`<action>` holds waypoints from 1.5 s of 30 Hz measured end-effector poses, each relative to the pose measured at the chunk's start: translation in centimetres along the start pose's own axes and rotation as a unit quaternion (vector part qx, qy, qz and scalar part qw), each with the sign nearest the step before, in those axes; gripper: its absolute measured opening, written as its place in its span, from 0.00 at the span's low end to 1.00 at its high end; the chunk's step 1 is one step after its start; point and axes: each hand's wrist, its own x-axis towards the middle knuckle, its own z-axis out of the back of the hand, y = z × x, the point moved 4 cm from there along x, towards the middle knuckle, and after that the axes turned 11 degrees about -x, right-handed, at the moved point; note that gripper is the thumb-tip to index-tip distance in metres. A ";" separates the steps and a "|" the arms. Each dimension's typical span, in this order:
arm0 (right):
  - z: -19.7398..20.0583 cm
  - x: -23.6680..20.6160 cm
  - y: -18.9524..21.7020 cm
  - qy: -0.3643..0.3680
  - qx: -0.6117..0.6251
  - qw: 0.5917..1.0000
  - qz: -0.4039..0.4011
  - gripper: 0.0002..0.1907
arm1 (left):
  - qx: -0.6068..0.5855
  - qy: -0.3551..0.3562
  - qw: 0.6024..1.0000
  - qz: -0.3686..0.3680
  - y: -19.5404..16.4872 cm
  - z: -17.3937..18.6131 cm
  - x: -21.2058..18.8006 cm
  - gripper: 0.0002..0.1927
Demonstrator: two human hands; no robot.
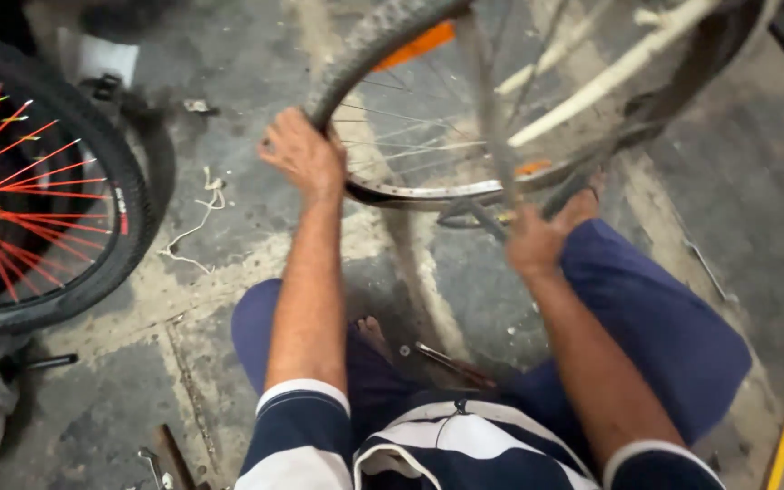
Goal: The person sits on the floor of a bicycle repair shop and works on a bicycle wheel. They manipulate the tire and rim by hand, then pull the inner tube out from between the tire and rim, working the tube free around the wheel and handling the removed tube.
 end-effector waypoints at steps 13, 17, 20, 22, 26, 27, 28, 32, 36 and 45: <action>0.8 -8.8 13.4 -0.031 0.081 0.977 0.195 0.16 | -0.474 0.187 0.857 0.077 -9.1 2.5 -9.6 0.18; 0.4 -8.5 11.6 -0.003 0.100 0.983 0.156 0.16 | -0.566 0.229 0.779 0.141 -10.3 1.2 -8.1 0.19; -0.1 -8.6 9.9 0.030 0.134 0.984 0.111 0.17 | -0.611 0.242 0.733 0.176 -10.6 -0.4 -8.5 0.19; -0.4 -8.7 9.1 0.060 0.176 0.979 0.086 0.17 | -0.663 0.244 0.672 0.222 -10.6 -1.4 -9.4 0.18; -0.5 -8.9 9.1 0.096 0.251 0.960 0.081 0.14 | -0.650 0.232 0.688 0.226 -10.9 -1.2 -9.9 0.17; -0.5 -9.1 9.3 0.108 0.270 0.954 0.080 0.14 | -0.649 0.231 0.688 0.227 -11.1 -0.9 -9.6 0.16; -0.5 -9.2 9.6 0.118 0.288 0.947 0.078 0.13 | -0.648 0.229 0.689 0.228 -11.4 -0.4 -9.1 0.16; 1.3 -10.1 11.5 -0.008 0.119 0.975 0.189 0.15 | -0.490 0.189 0.841 0.128 -12.9 1.4 -5.1 0.19; 3.0 -10.5 12.6 -0.059 0.086 0.960 0.259 0.14 | -0.524 0.132 0.834 0.112 -15.1 0.0 -1.2 0.23; 3.5 -9.5 11.3 -0.069 0.071 0.963 0.252 0.14 | -0.791 0.288 0.435 0.319 -14.5 -4.6 -2.0 0.22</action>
